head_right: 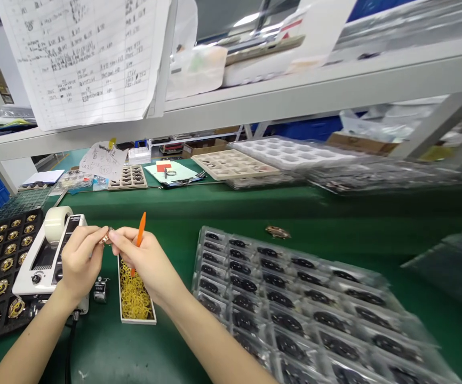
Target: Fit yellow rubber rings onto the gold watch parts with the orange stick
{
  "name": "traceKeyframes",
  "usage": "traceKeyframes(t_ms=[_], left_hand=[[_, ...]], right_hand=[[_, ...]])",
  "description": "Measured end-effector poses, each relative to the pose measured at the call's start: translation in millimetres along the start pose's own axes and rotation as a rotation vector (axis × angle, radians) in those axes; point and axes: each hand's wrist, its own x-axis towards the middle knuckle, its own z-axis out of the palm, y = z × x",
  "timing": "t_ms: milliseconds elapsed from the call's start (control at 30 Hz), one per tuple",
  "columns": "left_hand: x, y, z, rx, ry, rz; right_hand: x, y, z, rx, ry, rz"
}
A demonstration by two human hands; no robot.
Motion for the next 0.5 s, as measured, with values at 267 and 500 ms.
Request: traceKeyframes(t_ms=[267,500], left_hand=[[-7.7,38.6,-13.4,0.226,0.061,0.061],[-106.2,56.5,-54.9,-0.704,0.009,-1.338]], right_hand=[[-13.2,-8.5,1.9,0.031,0.034,-0.092],[-11.1,-13.0,-21.6,-0.186,0.328,-0.395]])
